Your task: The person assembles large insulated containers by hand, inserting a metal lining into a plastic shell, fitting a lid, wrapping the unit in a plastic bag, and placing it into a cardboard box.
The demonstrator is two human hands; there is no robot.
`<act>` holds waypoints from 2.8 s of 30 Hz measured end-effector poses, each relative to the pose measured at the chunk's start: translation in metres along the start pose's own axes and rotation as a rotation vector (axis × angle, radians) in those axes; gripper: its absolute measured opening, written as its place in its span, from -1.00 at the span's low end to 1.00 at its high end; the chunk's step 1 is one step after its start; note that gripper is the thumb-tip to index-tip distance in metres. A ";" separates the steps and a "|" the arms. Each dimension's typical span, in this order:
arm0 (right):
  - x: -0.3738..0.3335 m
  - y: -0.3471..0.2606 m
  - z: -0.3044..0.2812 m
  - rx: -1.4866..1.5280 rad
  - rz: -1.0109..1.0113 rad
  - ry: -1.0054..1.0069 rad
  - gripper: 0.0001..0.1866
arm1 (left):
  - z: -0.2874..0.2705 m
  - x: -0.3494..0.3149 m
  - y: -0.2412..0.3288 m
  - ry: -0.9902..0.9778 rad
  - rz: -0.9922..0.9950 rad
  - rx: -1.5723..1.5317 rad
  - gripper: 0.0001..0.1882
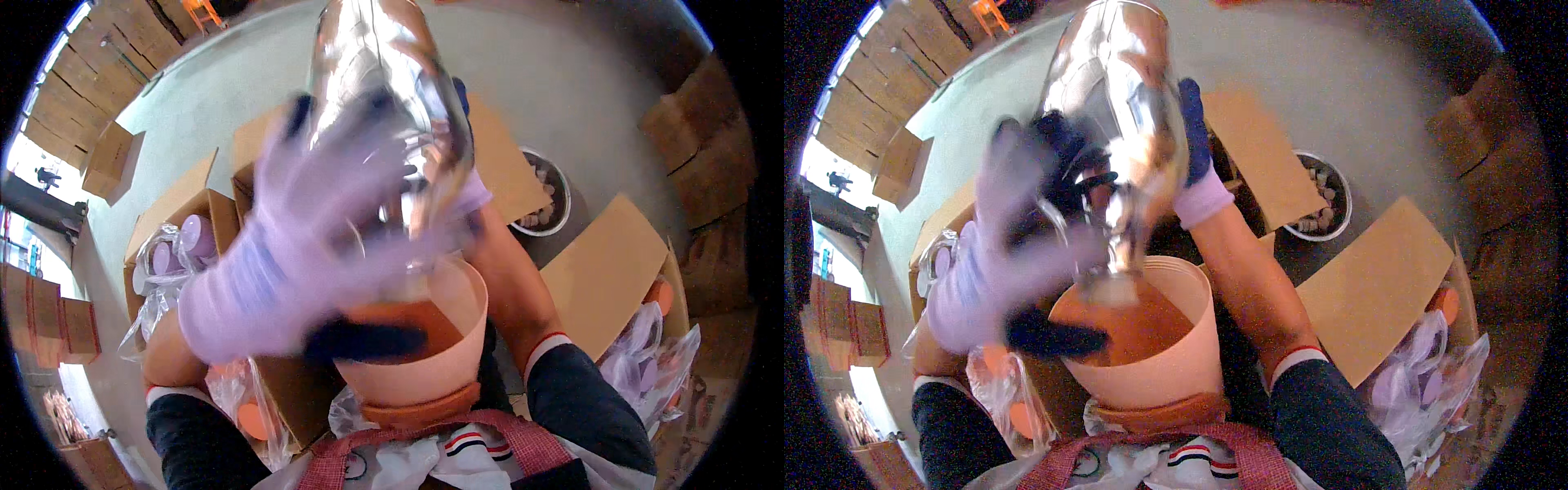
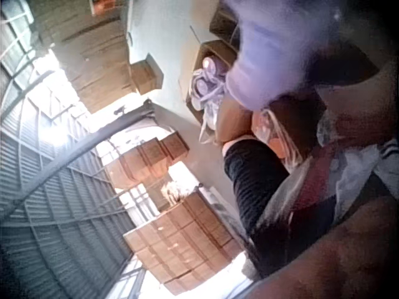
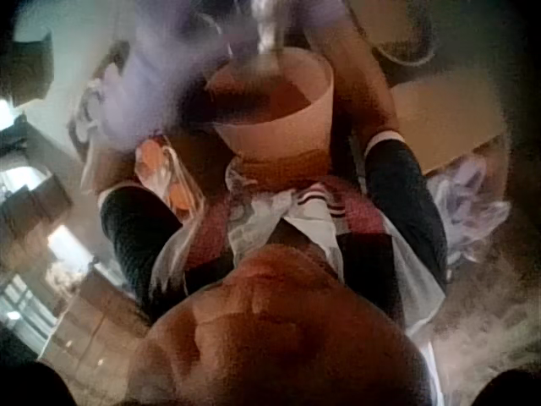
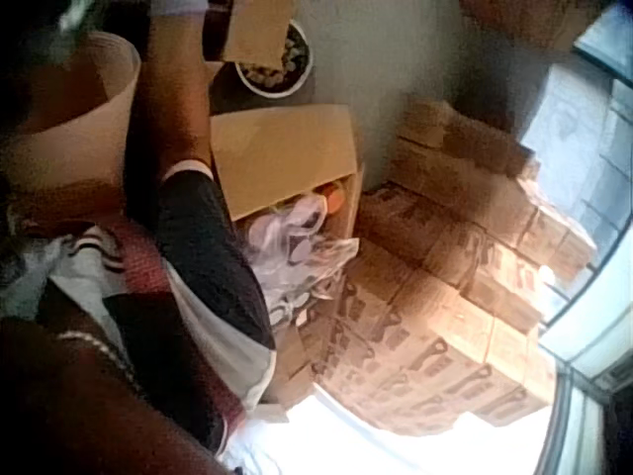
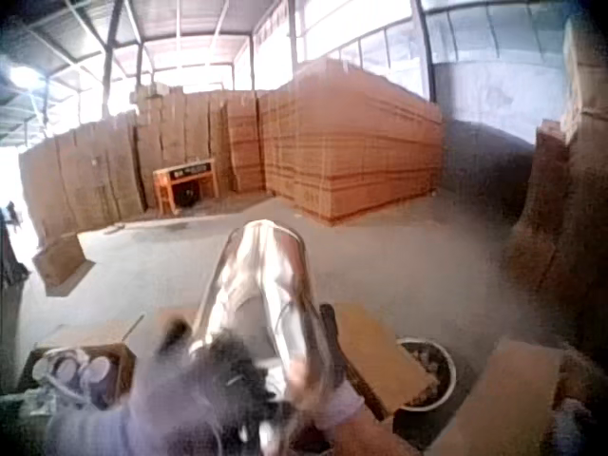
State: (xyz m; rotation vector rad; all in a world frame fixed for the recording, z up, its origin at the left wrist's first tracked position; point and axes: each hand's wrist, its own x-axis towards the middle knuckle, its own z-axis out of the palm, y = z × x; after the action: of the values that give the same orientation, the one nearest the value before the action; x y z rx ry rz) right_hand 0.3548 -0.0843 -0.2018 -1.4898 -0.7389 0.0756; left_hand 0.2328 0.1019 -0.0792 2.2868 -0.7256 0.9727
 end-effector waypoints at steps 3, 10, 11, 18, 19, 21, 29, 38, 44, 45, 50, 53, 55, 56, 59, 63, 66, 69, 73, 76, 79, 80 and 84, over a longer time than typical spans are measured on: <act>-0.045 -0.054 -0.020 0.585 0.197 -0.165 -0.40 | -0.016 0.011 0.019 0.118 -0.212 -0.254 -0.34; -0.151 -0.113 0.006 0.720 0.294 -0.244 -0.39 | -0.036 -0.034 0.090 -0.458 -0.603 -0.736 -0.48; -0.152 -0.114 0.002 0.763 0.304 -0.237 -0.40 | -0.032 -0.031 0.104 -0.576 -0.641 -0.745 -0.48; -0.149 -0.091 0.002 1.022 0.343 -0.155 -0.41 | -0.010 -0.006 0.129 -1.048 -0.344 -0.079 -0.45; -0.133 -0.079 0.003 0.957 0.354 -0.088 -0.44 | -0.012 -0.013 0.122 -1.009 -0.285 -0.075 -0.46; -0.093 -0.030 0.029 0.853 0.399 0.015 -0.48 | -0.021 -0.045 0.111 -0.858 -0.293 -0.092 -0.53; 0.017 0.145 -0.021 -1.082 -0.009 -0.477 -0.55 | 0.010 -0.051 0.078 -0.199 -0.196 -0.323 -0.62; -0.050 0.135 -0.010 -1.179 -0.074 -0.599 -0.53 | 0.072 -0.057 0.026 -0.177 -0.451 -0.123 -0.68; -0.040 -0.005 -0.003 0.167 -0.002 0.009 -0.49 | 0.059 -0.024 0.049 0.101 -0.511 -0.028 -0.33; -0.041 -0.034 -0.009 -0.045 -0.131 0.081 -0.49 | 0.051 -0.005 0.069 0.011 -0.296 -0.027 -0.35; -0.030 -0.119 0.019 -0.304 -0.346 -0.094 -0.50 | -0.021 -0.014 0.104 -0.141 -0.723 -0.892 -0.56; -0.025 -0.140 0.015 -0.289 -0.252 -0.222 -0.51 | -0.015 0.014 0.144 0.194 -0.411 -0.512 -0.49; -0.026 -0.162 0.002 -0.206 -0.203 -0.280 -0.52 | -0.011 0.020 0.159 0.173 -0.011 0.025 -0.52; -0.026 -0.168 -0.009 -0.146 -0.162 -0.304 -0.52 | -0.016 0.019 0.153 0.056 0.152 0.270 -0.54; -0.028 -0.185 -0.050 0.179 -0.016 -0.388 -0.52 | -0.053 0.008 0.099 -0.127 0.393 0.804 -0.64; -0.042 -0.172 -0.031 -0.090 0.066 -0.401 -0.52 | -0.038 0.015 0.144 -0.071 0.117 0.269 -0.42; -0.050 -0.169 -0.046 0.066 0.160 -0.425 -0.52 | -0.037 -0.005 0.135 -0.227 0.261 0.493 -0.41; -0.047 -0.164 -0.045 0.182 0.149 -0.388 -0.52 | -0.039 -0.006 0.129 -0.132 -0.008 0.345 -0.29; -0.078 -0.156 -0.054 0.044 0.349 -0.344 -0.52 | -0.037 -0.035 0.116 0.127 -0.489 -0.458 -0.27; -0.081 -0.143 -0.074 0.656 0.302 -0.352 -0.44 | -0.061 -0.096 0.070 0.018 -0.727 -0.534 -0.31; -0.111 -0.149 -0.012 0.923 0.462 -0.221 -0.37 | -0.049 -0.078 0.114 -0.253 -0.456 -0.541 -0.28; -0.113 -0.122 -0.019 0.720 0.124 -0.419 -0.34 | -0.051 -0.055 0.128 -0.355 -0.204 -0.465 -0.28; -0.111 -0.110 0.000 0.980 0.081 -0.423 -0.35 | -0.048 -0.039 0.160 -0.364 -0.217 -0.236 -0.20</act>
State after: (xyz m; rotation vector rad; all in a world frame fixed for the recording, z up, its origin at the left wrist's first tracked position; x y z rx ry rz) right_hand 0.2255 -0.1509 -0.1452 -0.5552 -0.8020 0.7266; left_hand 0.0824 0.0306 -0.0381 2.2936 -0.6765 0.3536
